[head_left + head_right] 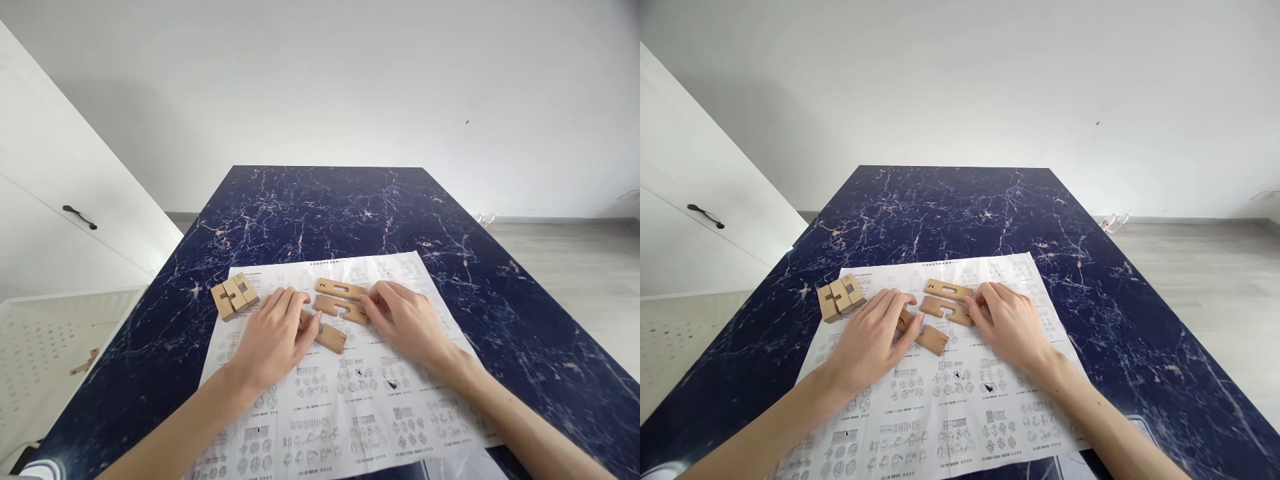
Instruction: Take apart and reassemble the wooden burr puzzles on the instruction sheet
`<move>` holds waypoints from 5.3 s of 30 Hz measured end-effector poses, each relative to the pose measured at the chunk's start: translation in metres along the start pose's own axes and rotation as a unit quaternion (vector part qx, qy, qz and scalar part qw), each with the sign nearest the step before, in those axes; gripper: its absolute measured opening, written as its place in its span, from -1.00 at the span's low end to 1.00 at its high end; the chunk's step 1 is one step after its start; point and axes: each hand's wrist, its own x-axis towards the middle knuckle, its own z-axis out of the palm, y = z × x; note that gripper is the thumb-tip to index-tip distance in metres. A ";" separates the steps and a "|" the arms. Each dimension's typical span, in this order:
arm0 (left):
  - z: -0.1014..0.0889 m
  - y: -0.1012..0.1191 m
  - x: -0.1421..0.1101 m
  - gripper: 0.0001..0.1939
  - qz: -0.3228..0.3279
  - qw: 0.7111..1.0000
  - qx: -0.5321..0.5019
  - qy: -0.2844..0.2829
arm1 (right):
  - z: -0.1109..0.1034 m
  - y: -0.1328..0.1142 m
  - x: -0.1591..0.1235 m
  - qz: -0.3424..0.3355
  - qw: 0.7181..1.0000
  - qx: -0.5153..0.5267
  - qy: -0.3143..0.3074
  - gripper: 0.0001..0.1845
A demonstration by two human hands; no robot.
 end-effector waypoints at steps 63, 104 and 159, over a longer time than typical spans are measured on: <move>-0.010 -0.040 0.034 -0.51 0.039 0.993 0.035 -0.109 | -0.001 -0.019 -0.005 -0.158 0.970 0.157 -0.099 -0.65; -0.029 -0.080 -0.004 -0.20 -0.098 0.987 0.112 -0.061 | -0.001 -0.017 -0.006 -0.163 0.968 0.153 -0.111 -0.66; -0.051 -0.070 -0.046 -0.22 -0.232 0.971 0.051 0.027 | 0.000 -0.017 -0.006 -0.143 0.970 0.160 -0.114 -0.68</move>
